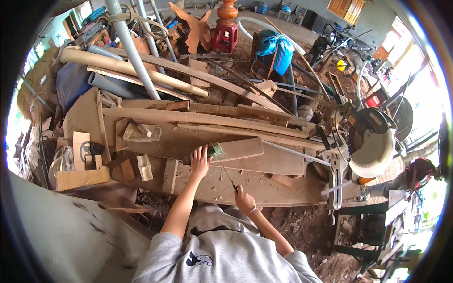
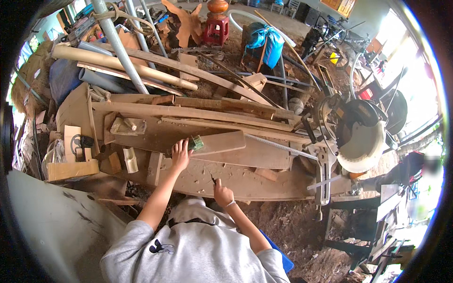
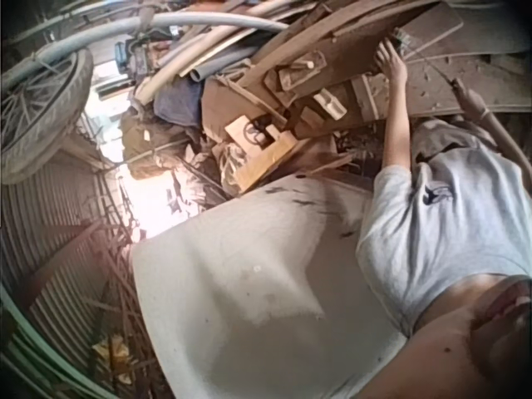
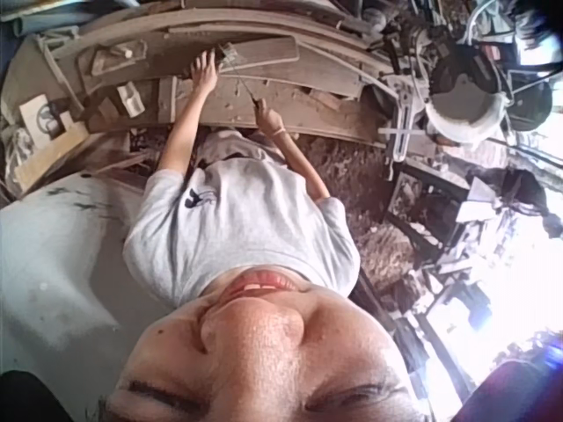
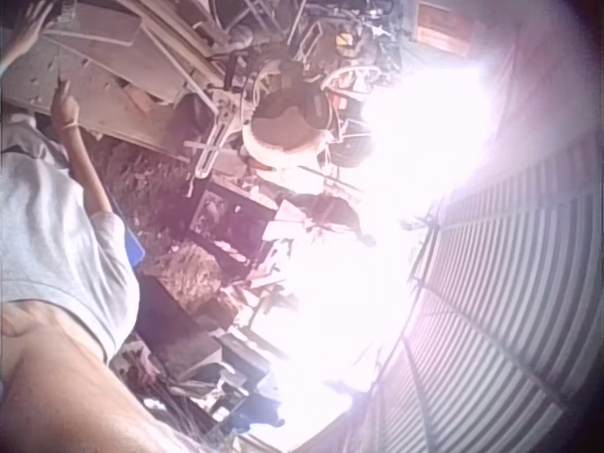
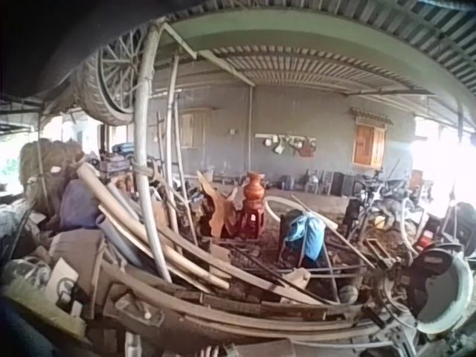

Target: The person saws a piece of bamboo using a hand saw, rearranges wooden boards and bamboo pieces, and then carves a wood piece using a chisel and a wooden mallet.

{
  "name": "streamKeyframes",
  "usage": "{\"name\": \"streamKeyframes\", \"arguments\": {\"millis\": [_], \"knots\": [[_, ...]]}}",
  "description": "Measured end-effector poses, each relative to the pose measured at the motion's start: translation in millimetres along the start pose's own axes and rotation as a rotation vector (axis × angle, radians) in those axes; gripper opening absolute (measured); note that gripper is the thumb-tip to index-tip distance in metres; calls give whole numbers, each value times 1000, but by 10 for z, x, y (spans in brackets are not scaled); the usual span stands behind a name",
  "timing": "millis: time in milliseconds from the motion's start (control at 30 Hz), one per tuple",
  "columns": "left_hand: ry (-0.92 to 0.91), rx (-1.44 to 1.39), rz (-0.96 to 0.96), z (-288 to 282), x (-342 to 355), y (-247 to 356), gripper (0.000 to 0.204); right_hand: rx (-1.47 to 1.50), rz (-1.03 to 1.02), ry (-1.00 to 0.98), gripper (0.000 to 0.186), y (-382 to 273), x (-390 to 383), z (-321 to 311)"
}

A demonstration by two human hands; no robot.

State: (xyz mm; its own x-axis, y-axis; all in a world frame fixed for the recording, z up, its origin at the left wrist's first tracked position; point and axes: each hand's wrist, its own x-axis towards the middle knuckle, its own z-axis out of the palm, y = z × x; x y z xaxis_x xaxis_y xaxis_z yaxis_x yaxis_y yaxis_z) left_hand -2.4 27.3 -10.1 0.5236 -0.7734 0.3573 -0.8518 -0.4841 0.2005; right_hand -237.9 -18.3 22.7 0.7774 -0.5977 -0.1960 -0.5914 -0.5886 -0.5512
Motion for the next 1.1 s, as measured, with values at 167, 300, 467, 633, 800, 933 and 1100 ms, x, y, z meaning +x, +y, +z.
{"name": "streamKeyframes", "arguments": {"millis": [167,300,467,633,800,933,1100], "knots": [[-38,47,-105,69,36,46,49,-127,-57,-52,19,-160,-216,-270],[-59,85,-93,117,71,18,51,-64,-26,42,17,-147,-46,-232],[-94,112,-116,198,152,66,53,32,-33,54,17,-84,488,11],[-186,83,-163,212,61,-27,58,-70,-37,-54,19,9,-232,-151],[-205,98,-147,205,93,2,59,-86,-174,-152,19,-11,-285,44],[-186,101,-146,206,78,-26,60,-175,-39,-34,21,192,-343,-54],[-178,96,-164,174,83,-24,61,-52,60,-3,19,347,-216,-197]]}}
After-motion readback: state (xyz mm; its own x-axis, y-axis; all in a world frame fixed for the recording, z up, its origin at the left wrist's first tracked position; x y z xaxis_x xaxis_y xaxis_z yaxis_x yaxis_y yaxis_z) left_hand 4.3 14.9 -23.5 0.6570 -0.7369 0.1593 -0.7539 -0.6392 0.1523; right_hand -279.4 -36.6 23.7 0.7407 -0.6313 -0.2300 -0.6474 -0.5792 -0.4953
